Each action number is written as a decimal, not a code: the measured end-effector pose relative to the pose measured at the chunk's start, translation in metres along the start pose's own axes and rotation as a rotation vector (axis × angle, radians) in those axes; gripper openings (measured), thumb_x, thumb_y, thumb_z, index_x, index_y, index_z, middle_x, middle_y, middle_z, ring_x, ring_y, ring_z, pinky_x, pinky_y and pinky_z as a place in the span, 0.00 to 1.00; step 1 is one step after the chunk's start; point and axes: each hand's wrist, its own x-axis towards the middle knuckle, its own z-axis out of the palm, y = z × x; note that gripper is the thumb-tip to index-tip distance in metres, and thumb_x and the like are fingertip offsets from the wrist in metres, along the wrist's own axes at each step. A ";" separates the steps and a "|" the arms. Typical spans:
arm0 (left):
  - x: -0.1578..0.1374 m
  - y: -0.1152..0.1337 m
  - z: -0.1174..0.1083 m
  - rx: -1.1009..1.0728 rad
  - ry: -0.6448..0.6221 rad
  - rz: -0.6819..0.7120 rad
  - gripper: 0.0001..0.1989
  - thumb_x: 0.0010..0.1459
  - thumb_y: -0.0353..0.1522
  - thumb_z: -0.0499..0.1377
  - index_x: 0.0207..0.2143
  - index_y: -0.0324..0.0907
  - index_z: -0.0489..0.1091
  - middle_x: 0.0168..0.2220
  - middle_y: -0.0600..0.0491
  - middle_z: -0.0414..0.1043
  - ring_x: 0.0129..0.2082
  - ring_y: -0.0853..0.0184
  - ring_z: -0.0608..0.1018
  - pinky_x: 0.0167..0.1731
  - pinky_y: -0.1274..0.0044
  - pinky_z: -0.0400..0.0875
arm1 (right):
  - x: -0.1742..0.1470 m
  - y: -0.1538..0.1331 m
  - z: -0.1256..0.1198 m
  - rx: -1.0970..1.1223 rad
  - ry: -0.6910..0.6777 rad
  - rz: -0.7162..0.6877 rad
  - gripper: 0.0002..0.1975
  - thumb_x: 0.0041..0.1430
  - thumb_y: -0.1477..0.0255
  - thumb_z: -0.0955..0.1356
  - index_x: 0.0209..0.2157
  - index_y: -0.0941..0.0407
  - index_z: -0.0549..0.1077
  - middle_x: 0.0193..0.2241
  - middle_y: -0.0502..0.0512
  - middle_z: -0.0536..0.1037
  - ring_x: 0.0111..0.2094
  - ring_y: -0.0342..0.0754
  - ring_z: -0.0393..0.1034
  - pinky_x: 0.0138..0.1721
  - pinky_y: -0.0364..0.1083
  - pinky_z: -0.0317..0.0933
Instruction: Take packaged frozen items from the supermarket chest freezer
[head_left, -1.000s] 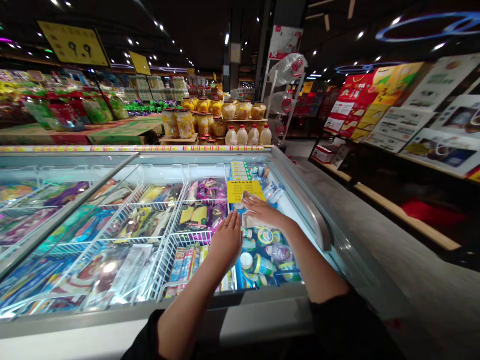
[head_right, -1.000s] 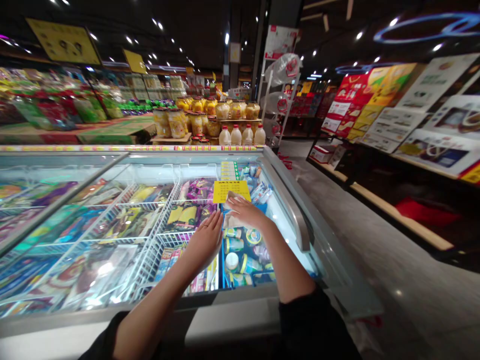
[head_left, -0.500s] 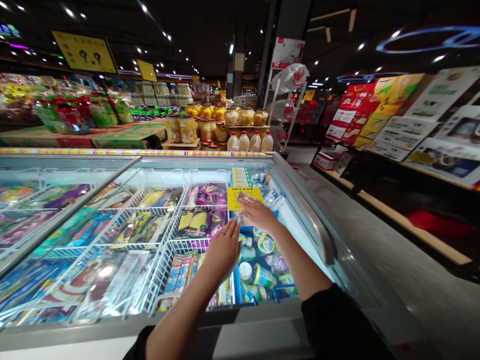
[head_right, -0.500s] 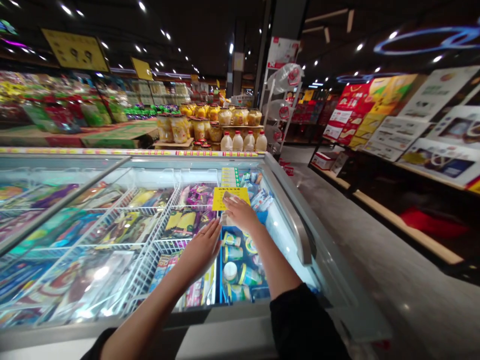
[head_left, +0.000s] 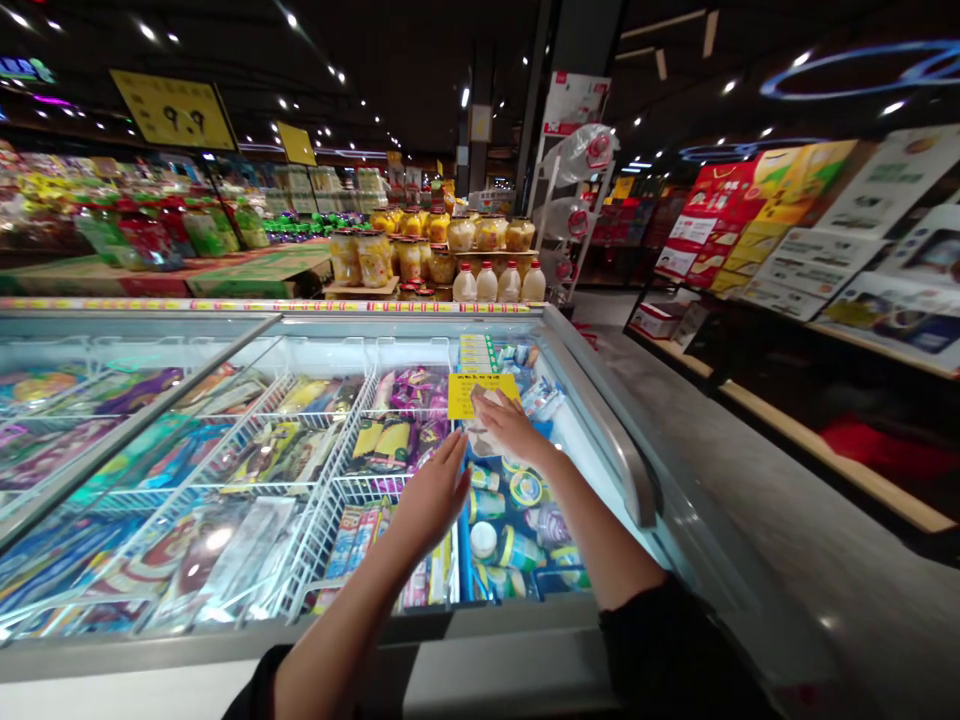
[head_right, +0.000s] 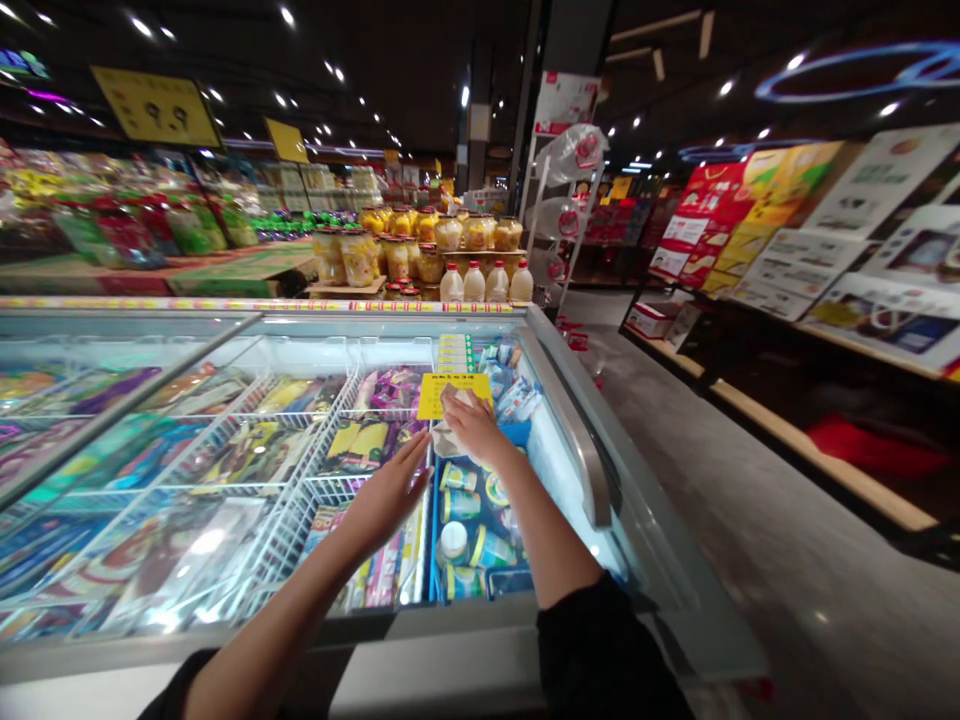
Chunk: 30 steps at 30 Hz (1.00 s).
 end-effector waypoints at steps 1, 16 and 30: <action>0.002 0.003 -0.004 -0.003 0.021 -0.027 0.26 0.73 0.34 0.49 0.71 0.39 0.58 0.72 0.40 0.59 0.67 0.55 0.72 0.61 0.62 0.75 | -0.003 0.001 -0.003 0.086 0.021 -0.012 0.28 0.76 0.65 0.55 0.73 0.52 0.60 0.72 0.52 0.62 0.76 0.57 0.42 0.75 0.60 0.40; 0.111 0.034 0.035 0.171 -0.175 -0.057 0.31 0.73 0.42 0.51 0.72 0.37 0.56 0.75 0.43 0.53 0.75 0.56 0.57 0.73 0.63 0.55 | -0.023 0.055 -0.053 -0.343 0.323 -0.004 0.28 0.71 0.76 0.57 0.69 0.63 0.64 0.70 0.61 0.65 0.74 0.54 0.52 0.74 0.58 0.46; 0.178 0.028 0.047 0.117 -0.316 0.087 0.27 0.74 0.39 0.48 0.72 0.45 0.56 0.75 0.53 0.54 0.75 0.66 0.55 0.73 0.71 0.52 | -0.022 0.074 -0.063 -0.489 0.487 0.236 0.27 0.71 0.74 0.57 0.65 0.70 0.67 0.66 0.71 0.71 0.71 0.58 0.59 0.72 0.59 0.47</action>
